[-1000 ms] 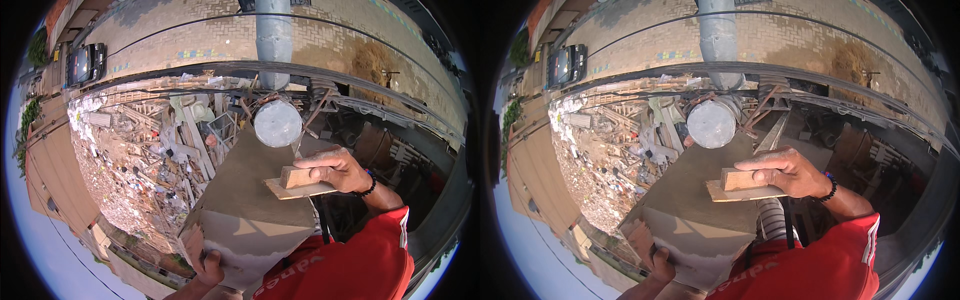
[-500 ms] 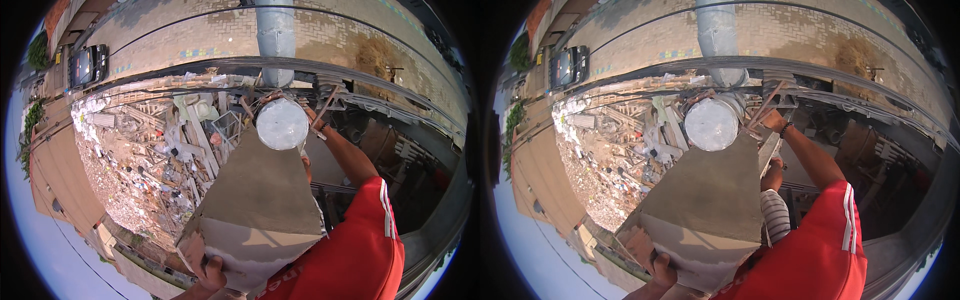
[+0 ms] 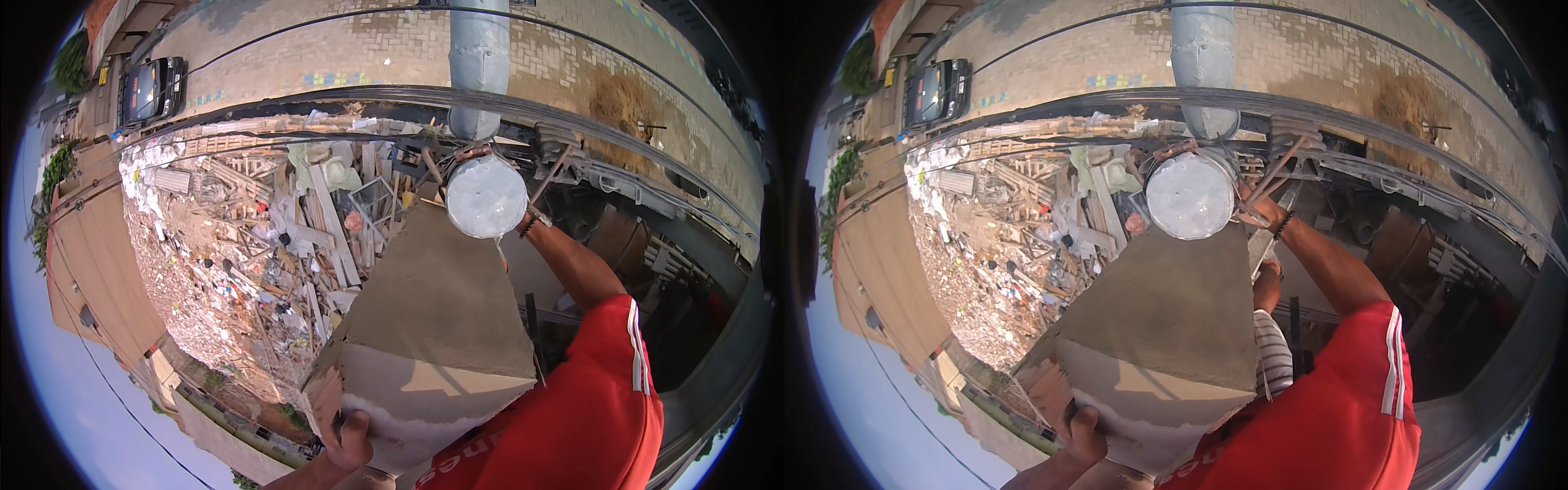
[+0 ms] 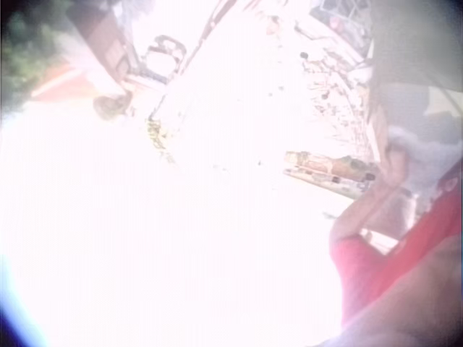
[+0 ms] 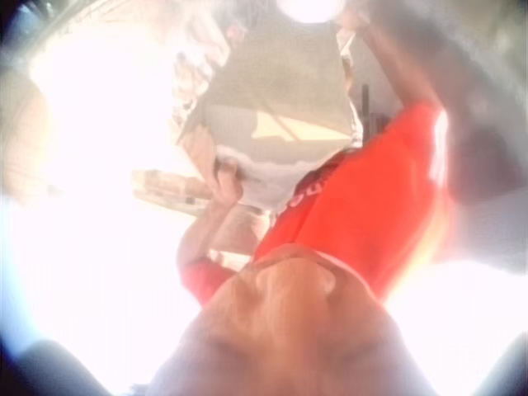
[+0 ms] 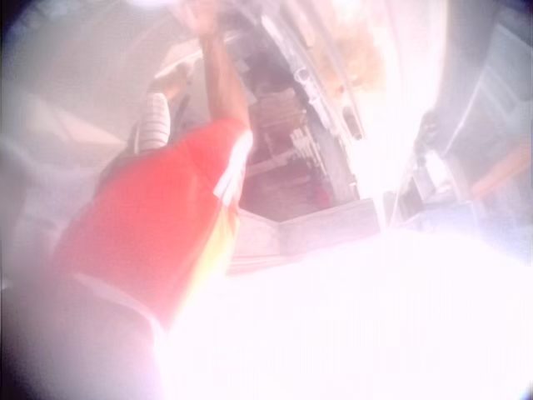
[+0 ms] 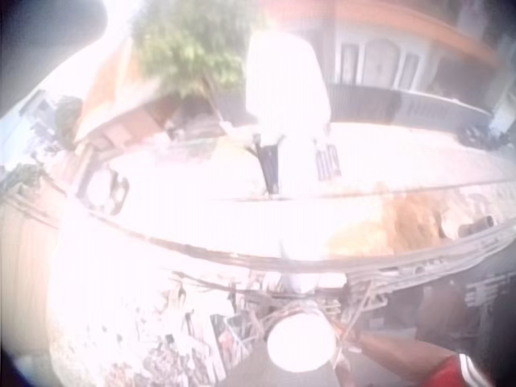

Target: The person scoops wet concrete from a bucket using a trowel and applies it to a rectangular concrete block. They then use a wooden float to smooth the surface of the concrete, repeatedly leveling and refining the finish on the block's top and edges.

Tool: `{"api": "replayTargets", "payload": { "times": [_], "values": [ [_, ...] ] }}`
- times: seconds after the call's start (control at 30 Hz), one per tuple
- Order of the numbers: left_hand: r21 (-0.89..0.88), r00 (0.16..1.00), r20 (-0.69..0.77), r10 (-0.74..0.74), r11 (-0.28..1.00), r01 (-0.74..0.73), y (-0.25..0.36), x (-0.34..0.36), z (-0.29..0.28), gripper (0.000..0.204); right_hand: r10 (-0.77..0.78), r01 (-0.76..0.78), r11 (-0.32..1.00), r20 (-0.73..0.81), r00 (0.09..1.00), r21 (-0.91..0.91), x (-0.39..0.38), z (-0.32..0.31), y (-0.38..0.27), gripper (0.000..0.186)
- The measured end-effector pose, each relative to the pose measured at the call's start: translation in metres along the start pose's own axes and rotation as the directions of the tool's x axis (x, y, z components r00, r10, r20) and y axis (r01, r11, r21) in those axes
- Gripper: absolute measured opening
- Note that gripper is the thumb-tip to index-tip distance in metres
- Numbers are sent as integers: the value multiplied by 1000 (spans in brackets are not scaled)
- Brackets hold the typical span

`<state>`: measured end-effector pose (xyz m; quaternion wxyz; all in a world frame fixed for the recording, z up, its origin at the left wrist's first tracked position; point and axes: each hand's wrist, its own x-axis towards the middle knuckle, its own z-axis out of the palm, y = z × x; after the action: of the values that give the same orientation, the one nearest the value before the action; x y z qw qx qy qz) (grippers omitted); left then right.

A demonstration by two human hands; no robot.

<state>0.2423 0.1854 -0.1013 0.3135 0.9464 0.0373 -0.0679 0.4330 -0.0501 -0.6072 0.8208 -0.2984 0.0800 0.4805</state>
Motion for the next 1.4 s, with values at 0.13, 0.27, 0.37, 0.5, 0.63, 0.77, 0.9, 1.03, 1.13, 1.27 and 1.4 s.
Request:
{"api": "replayTargets", "payload": {
  "times": [0.13,0.27,0.37,0.5,0.63,0.77,0.9,1.03,1.13,1.27,1.4],
  "values": [
    [-259,944,-10,-331,912,317,12,11,0,19,-46,115,631,111,993,-768,-56,123,-94,51],
    [-63,995,-38,-95,994,92,-6,-1,3,29,-15,97,424,100,995,-900,-90,173,-131,35],
    [-256,928,-26,-372,900,353,6,-1,6,31,56,-81,549,-61,997,-832,-101,186,-148,37],
    [-463,856,126,-501,733,498,10,-2,-3,44,-164,23,589,-91,982,-808,-78,116,-109,42],
    [-230,945,4,-327,919,319,7,2,3,26,-225,61,538,-73,972,-841,-36,48,-63,42],
    [-34,999,0,-39,999,39,-3,-10,-1,23,-216,56,472,-54,975,-880,-18,21,-45,42],
    [-391,879,74,-470,798,459,14,12,-1,14,-196,73,410,-9,981,-909,-6,12,-35,42],
    [-240,950,-10,-311,923,300,8,2,-2,11,-177,104,362,41,983,-926,0,19,-36,42],
    [-80,993,-28,-111,991,108,-1,-9,-2,10,-162,138,317,90,983,-938,-1,30,-40,42],
    [-149,962,1,-274,951,271,4,-6,0,10,-147,203,220,173,974,-954,-10,50,-52,42],
    [-298,884,68,-463,836,461,3,-14,1,38,-103,339,22,335,936,-940,-31,86,-67,42]
  ]
}}
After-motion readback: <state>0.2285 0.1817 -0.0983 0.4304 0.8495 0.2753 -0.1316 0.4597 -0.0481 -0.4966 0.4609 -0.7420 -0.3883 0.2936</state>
